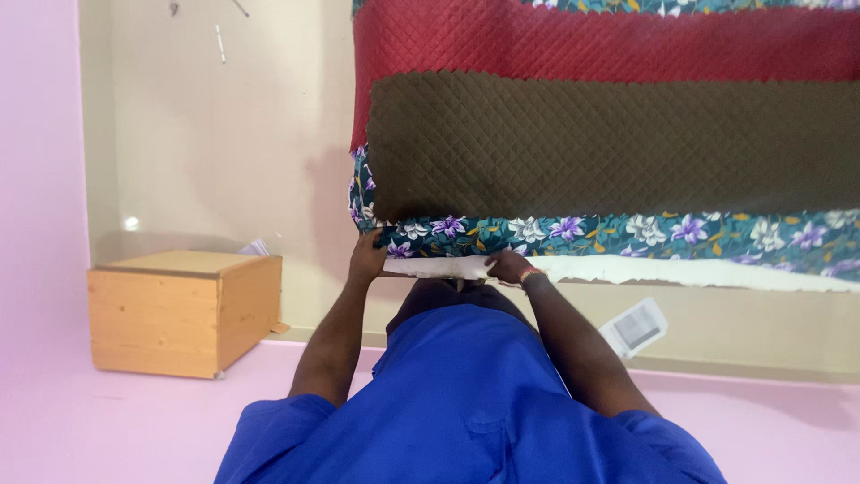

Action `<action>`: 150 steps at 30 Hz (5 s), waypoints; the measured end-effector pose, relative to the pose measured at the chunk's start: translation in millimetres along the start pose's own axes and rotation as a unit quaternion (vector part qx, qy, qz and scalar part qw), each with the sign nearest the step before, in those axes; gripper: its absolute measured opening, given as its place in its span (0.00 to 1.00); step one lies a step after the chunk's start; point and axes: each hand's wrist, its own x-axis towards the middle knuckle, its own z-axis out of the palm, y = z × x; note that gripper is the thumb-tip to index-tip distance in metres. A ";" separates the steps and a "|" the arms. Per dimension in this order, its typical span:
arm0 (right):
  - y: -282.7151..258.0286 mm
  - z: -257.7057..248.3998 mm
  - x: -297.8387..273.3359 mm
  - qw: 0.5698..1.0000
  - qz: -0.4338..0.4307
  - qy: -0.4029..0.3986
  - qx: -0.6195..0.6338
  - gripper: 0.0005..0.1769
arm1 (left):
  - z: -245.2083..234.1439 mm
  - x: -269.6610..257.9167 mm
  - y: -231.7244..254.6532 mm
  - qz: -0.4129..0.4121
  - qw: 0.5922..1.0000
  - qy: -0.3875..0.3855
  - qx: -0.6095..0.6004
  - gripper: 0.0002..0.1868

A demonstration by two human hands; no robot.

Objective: The person folds a piece of dark fabric and places it on a bed, then picks up pens and papers from the floor and places them on a desk next to books and electronic devices.

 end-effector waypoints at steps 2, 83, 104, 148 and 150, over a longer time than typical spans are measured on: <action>12.3 0.7 -28.0 0.997 0.064 -0.031 0.043 0.19 | -1.3 -31.2 -7.1 -0.050 0.998 0.003 -0.026 0.29; -79.4 164.6 -138.8 0.947 0.254 0.017 0.196 0.21 | -110.1 -206.9 -148.9 -0.241 0.938 -0.244 -0.051 0.28; -105.8 141.1 -97.6 0.966 0.234 0.005 0.113 0.22 | -123.1 -233.8 -217.3 -0.350 0.901 -0.195 -0.165 0.30; -367.6 19.0 239.2 0.987 -0.002 0.044 0.156 0.19 | -361.5 92.3 -329.8 -0.241 0.949 -0.168 -0.113 0.26; -363.2 -4.3 252.7 0.987 0.017 0.038 0.156 0.19 | -368.5 125.0 -298.4 -0.222 0.959 -0.135 -0.113 0.27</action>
